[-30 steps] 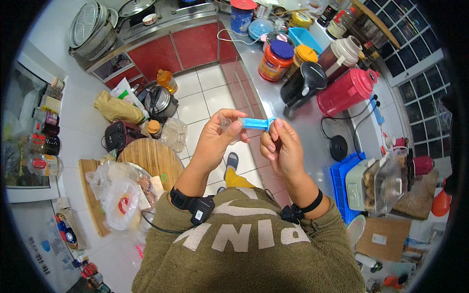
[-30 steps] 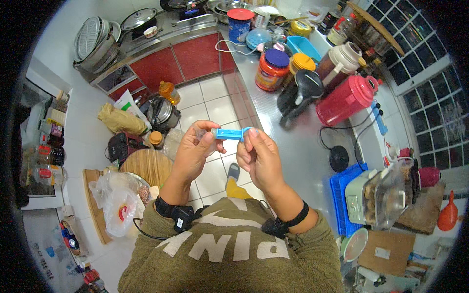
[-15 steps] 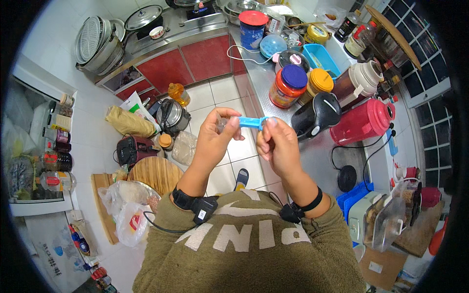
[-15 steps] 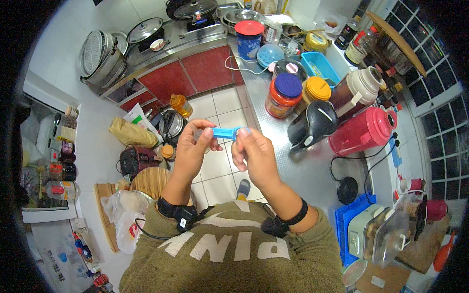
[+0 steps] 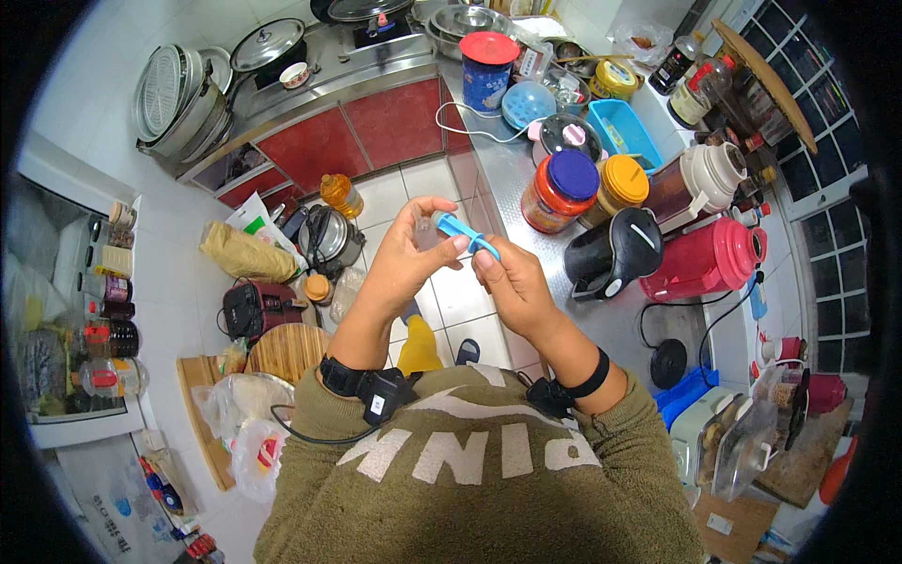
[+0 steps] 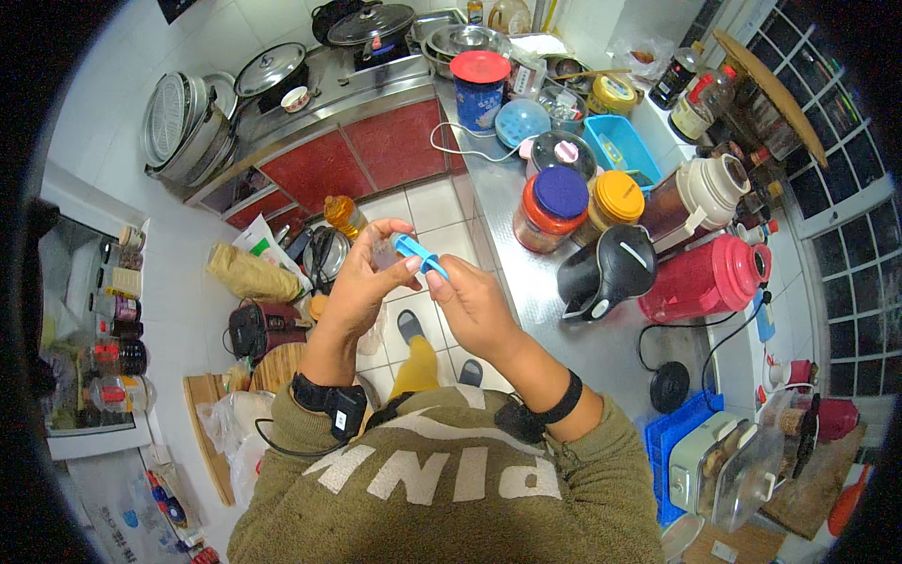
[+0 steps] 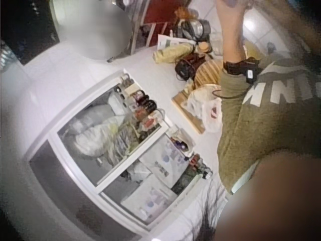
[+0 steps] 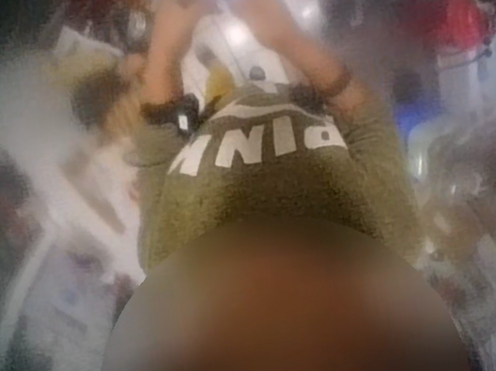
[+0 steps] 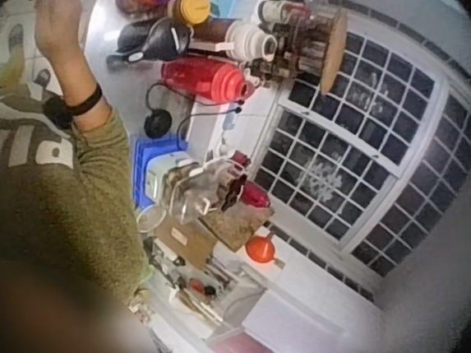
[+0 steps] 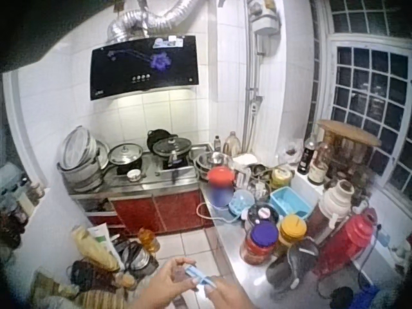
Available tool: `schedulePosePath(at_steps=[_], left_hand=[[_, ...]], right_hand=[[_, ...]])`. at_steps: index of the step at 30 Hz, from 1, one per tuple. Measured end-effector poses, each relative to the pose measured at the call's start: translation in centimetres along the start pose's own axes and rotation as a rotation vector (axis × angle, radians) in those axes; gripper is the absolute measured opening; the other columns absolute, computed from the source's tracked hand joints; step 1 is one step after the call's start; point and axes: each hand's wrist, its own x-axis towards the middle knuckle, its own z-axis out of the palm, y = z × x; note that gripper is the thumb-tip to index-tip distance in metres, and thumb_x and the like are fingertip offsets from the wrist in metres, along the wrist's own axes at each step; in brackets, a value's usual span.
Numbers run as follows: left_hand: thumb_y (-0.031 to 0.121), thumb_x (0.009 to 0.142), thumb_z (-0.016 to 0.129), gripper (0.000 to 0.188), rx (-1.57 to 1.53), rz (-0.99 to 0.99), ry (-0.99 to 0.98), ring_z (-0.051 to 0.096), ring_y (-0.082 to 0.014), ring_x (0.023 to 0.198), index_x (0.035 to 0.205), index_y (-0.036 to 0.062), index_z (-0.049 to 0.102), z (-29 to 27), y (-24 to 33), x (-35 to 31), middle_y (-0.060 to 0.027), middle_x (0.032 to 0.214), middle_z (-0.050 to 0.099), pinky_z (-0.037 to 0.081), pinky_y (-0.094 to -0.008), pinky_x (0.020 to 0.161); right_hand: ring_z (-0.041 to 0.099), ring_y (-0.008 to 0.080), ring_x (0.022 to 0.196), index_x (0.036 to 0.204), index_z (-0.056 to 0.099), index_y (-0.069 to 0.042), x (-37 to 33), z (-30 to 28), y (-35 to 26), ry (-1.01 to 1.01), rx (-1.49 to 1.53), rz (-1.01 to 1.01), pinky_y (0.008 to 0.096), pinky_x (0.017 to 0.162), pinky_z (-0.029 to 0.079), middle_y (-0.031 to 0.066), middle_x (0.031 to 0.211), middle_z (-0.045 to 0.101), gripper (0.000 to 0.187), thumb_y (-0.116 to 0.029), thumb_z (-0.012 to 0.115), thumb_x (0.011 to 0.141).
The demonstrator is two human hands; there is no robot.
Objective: The person assembles a small syringe by attaching a blue cap, then walks to the stove to check a pan of boiling noodles before returning to the sink. They continue assembling the syringe by attaching a red tube and inserting a thin white tube into the syringe tip.
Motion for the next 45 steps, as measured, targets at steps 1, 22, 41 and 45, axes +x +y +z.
schedulePosePath(at_steps=[1,22,41,45], left_hand=[[0.007,0.086,0.061,0.031,-0.016,0.008,-0.017,0.055,-0.0094,0.078,0.114,0.0024,0.050,-0.5,0.1,0.7,-0.0058,0.098,0.053,0.053,-0.0250,0.065],[0.026,0.093,0.055,0.025,-0.807,-0.097,0.071,0.055,-0.0127,0.074,0.109,0.0087,0.046,-17.3,2.2,16.5,-0.0023,0.079,0.051,0.053,-0.0374,0.083],[0.029,0.094,0.054,0.022,-0.972,0.060,0.067,0.055,-0.0130,0.078,0.106,0.0112,0.049,-26.2,1.2,26.5,0.0000,0.087,0.051,0.049,-0.0365,0.087],[0.039,0.092,0.055,0.030,-0.978,-0.071,0.182,0.049,-0.0099,0.068,0.103,0.0120,0.049,-27.8,1.3,30.5,0.0020,0.077,0.047,0.048,-0.0291,0.068]], right_hand=[[0.049,0.0273,0.060,0.085,0.052,0.001,0.6,0.1,0.2,0.006,0.001,0.001,0.0352,0.056,0.039,0.0132,0.069,0.049,0.023,-0.018,0.045,0.096],[0.057,0.0302,0.061,0.081,0.052,-0.003,22.1,12.8,4.9,-0.035,-0.619,-0.313,0.0392,0.052,0.045,0.0122,0.071,0.053,0.011,-0.011,0.059,0.082],[0.042,0.0078,0.047,0.088,0.057,-0.004,33.2,17.1,10.4,-0.150,0.874,0.507,0.0203,0.042,0.031,0.0005,0.065,0.050,0.037,-0.035,0.040,0.099],[0.040,0.0073,0.047,0.091,0.053,-0.004,36.5,17.2,12.4,-0.177,0.677,0.411,0.0193,0.042,0.031,0.0005,0.063,0.047,0.032,-0.033,0.042,0.099]])
